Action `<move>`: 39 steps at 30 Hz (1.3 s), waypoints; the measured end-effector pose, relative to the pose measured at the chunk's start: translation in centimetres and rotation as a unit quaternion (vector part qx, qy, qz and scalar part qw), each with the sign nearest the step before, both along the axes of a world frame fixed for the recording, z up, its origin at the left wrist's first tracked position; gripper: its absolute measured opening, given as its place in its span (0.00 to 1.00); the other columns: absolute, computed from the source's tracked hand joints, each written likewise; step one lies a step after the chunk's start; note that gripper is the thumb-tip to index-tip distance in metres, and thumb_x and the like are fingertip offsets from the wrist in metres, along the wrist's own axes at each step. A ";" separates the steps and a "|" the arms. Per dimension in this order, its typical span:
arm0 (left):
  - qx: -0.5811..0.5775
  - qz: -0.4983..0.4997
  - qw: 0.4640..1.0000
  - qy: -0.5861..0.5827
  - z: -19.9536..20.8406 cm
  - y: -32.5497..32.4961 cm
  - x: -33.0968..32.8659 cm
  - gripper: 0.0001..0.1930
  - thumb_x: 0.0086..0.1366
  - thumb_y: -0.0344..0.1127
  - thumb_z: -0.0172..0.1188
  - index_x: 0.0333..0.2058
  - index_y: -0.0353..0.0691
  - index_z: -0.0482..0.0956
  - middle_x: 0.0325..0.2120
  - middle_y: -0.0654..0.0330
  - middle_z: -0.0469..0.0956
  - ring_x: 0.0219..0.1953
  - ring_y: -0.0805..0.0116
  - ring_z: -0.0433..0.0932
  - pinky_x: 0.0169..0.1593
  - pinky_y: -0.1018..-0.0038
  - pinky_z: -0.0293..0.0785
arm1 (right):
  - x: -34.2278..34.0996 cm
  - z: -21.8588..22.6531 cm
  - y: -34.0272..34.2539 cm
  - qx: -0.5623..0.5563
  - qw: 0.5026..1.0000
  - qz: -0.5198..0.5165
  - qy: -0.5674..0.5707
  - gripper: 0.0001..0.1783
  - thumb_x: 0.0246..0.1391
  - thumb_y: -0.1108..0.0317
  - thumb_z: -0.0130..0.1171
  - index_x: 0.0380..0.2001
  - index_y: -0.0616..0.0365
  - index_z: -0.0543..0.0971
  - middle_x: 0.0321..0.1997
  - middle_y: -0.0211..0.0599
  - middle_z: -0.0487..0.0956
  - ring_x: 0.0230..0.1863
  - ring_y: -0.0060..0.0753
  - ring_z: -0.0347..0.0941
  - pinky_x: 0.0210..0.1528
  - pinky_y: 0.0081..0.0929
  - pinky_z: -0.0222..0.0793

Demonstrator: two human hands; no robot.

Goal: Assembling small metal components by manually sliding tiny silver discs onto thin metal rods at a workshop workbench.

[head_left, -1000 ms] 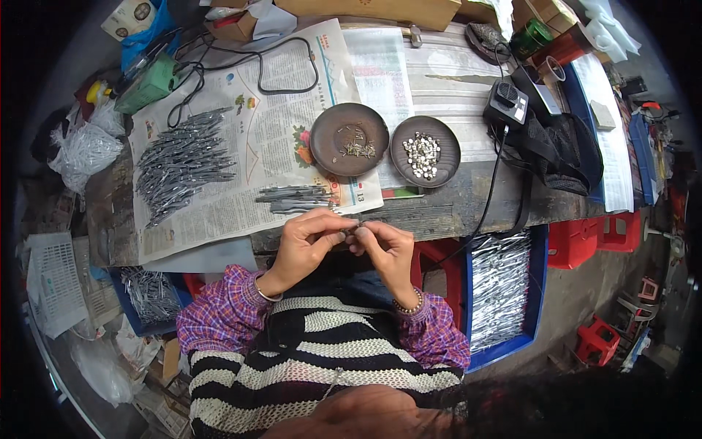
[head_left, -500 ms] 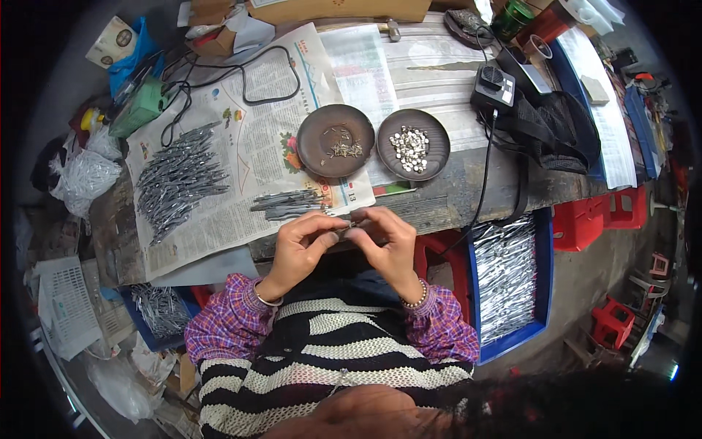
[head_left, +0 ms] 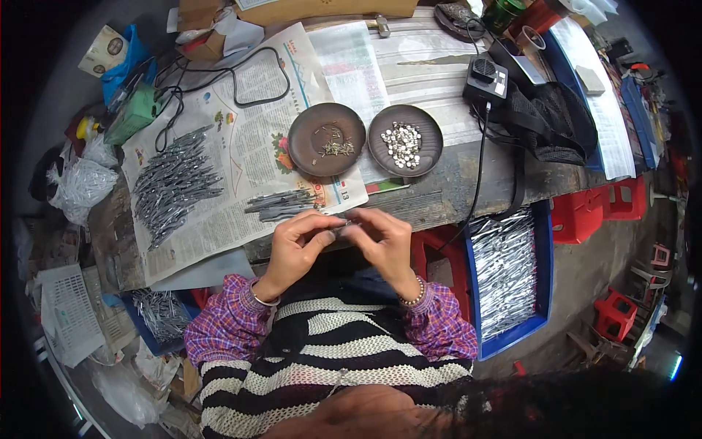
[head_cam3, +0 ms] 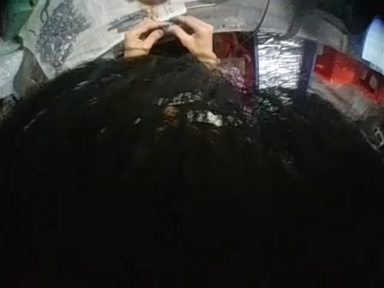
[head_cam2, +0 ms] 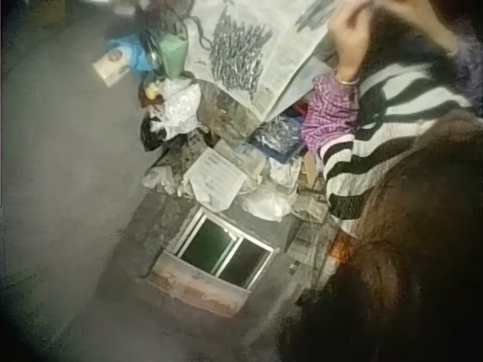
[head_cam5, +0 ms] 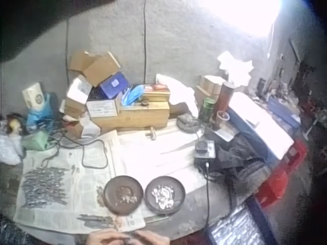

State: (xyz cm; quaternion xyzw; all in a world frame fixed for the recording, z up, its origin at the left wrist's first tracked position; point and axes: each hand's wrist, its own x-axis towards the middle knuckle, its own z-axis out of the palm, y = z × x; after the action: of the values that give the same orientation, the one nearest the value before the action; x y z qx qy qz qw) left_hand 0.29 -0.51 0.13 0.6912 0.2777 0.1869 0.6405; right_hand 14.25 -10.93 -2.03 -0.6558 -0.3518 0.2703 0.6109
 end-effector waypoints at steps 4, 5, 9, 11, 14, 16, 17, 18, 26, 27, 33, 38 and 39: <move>-0.019 0.007 1.000 -0.011 -0.2 0.0 0.2 0.10 0.55 0.19 0.57 0.38 0.32 0.80 0.30 0.60 0.76 0.31 0.75 0.73 0.34 0.81 0.68 | 1.0 -0.4 -0.6 -0.031 0.998 -0.044 0.024 0.04 0.45 0.76 0.63 0.27 0.65 0.81 0.23 0.34 0.79 0.23 0.19 0.74 0.25 0.19 0.67; -0.019 0.008 1.000 -0.011 -0.3 0.0 0.1 0.10 0.55 0.19 0.57 0.38 0.32 0.80 0.30 0.60 0.76 0.31 0.75 0.73 0.34 0.81 0.68 | 0.9 0.1 -0.3 0.009 0.999 -0.019 -0.028 0.04 0.45 0.76 0.64 0.26 0.65 0.80 0.22 0.34 0.79 0.22 0.20 0.73 0.24 0.19 0.66; -0.002 0.008 1.000 -0.016 -0.3 -0.1 0.1 0.10 0.56 0.19 0.57 0.38 0.32 0.80 0.31 0.59 0.77 0.32 0.74 0.74 0.36 0.81 0.69 | -0.1 0.0 -0.2 0.009 0.998 0.007 -0.057 0.05 0.45 0.74 0.65 0.24 0.65 0.79 0.19 0.35 0.76 0.19 0.24 0.71 0.23 0.21 0.64; 0.005 0.003 1.000 -0.021 -0.2 -0.2 0.0 0.10 0.56 0.19 0.57 0.38 0.32 0.80 0.31 0.59 0.77 0.33 0.73 0.75 0.36 0.80 0.70 | -0.2 -0.4 -0.2 -0.004 0.999 0.028 -0.016 0.04 0.47 0.74 0.63 0.24 0.65 0.79 0.19 0.35 0.76 0.19 0.23 0.70 0.22 0.19 0.63; -0.007 0.006 0.999 -0.035 -0.7 -0.2 -0.4 0.11 0.56 0.19 0.56 0.39 0.31 0.79 0.33 0.58 0.76 0.36 0.73 0.75 0.40 0.79 0.70 | -0.3 -0.2 -0.1 -0.032 0.997 0.058 0.037 0.06 0.50 0.74 0.61 0.24 0.66 0.79 0.18 0.34 0.76 0.17 0.18 0.69 0.20 0.18 0.61; 0.008 -0.005 0.999 -0.049 -1.1 -0.2 -0.5 0.11 0.57 0.19 0.55 0.40 0.30 0.78 0.35 0.59 0.75 0.37 0.75 0.74 0.40 0.81 0.70 | -0.2 -0.1 -0.3 -0.034 0.995 0.071 0.054 0.05 0.51 0.75 0.60 0.24 0.66 0.79 0.18 0.31 0.76 0.18 0.17 0.69 0.21 0.16 0.62; -0.025 0.002 0.999 -0.042 -1.0 -0.4 -0.7 0.11 0.58 0.19 0.55 0.40 0.31 0.78 0.35 0.60 0.75 0.35 0.77 0.73 0.38 0.82 0.69 | -0.3 -0.3 -0.4 -0.032 0.994 0.075 0.070 0.04 0.51 0.76 0.60 0.25 0.66 0.79 0.18 0.31 0.76 0.18 0.16 0.69 0.21 0.15 0.62; -0.057 0.007 0.998 -0.036 -0.6 -0.4 -0.7 0.11 0.58 0.20 0.56 0.40 0.31 0.78 0.34 0.61 0.75 0.33 0.79 0.73 0.36 0.83 0.69 | -0.2 -0.3 -0.5 -0.030 0.993 0.076 0.083 0.04 0.51 0.77 0.59 0.25 0.67 0.79 0.19 0.30 0.76 0.19 0.16 0.70 0.22 0.14 0.63; 0.156 0.107 0.981 -0.032 0.2 1.1 -7.1 0.04 0.58 0.26 0.59 0.32 0.34 0.80 0.27 0.58 0.77 0.28 0.69 0.75 0.32 0.77 0.69 | -0.5 -1.1 -0.4 -0.025 0.988 0.092 0.120 0.07 0.55 0.77 0.55 0.25 0.68 0.78 0.21 0.30 0.76 0.19 0.15 0.67 0.22 0.13 0.61; 0.213 0.133 0.967 -0.031 -0.4 1.5 -9.2 0.03 0.57 0.25 0.60 0.30 0.33 0.80 0.26 0.58 0.77 0.27 0.69 0.74 0.32 0.76 0.69 | -0.6 -1.3 -0.4 -0.017 0.990 0.083 0.116 0.06 0.54 0.78 0.57 0.25 0.69 0.78 0.20 0.29 0.76 0.19 0.15 0.68 0.21 0.13 0.61; 0.423 0.237 0.864 0.134 -1.6 2.2 -18.2 0.04 0.48 0.24 0.62 0.24 0.37 0.77 0.24 0.59 0.75 0.26 0.64 0.75 0.30 0.73 0.69 | -0.6 -1.3 -0.1 -0.044 0.991 0.091 0.093 0.08 0.56 0.75 0.56 0.25 0.67 0.78 0.20 0.30 0.76 0.18 0.14 0.65 0.21 0.12 0.58; 0.522 0.145 0.834 0.107 -2.4 2.0 -14.9 0.07 0.45 0.24 0.64 0.23 0.39 0.75 0.24 0.61 0.75 0.25 0.63 0.74 0.29 0.70 0.65 | -0.8 -1.3 -0.1 -0.061 0.992 0.094 0.053 0.09 0.58 0.71 0.55 0.26 0.65 0.78 0.21 0.29 0.77 0.18 0.12 0.64 0.21 0.11 0.56; 0.524 0.159 0.830 0.108 -2.9 2.3 -15.4 0.07 0.45 0.24 0.64 0.23 0.39 0.75 0.24 0.61 0.75 0.25 0.63 0.74 0.29 0.70 0.65 | -0.7 -1.4 -0.2 -0.062 0.993 0.090 0.046 0.10 0.58 0.71 0.55 0.26 0.65 0.79 0.21 0.29 0.77 0.18 0.12 0.64 0.21 0.11 0.56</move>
State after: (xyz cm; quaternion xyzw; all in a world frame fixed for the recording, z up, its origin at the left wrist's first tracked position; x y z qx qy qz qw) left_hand -15.10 1.74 -2.75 0.8853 0.3112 0.3276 0.1096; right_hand 13.51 -11.09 -3.42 -0.6447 -0.3634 0.3753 0.5581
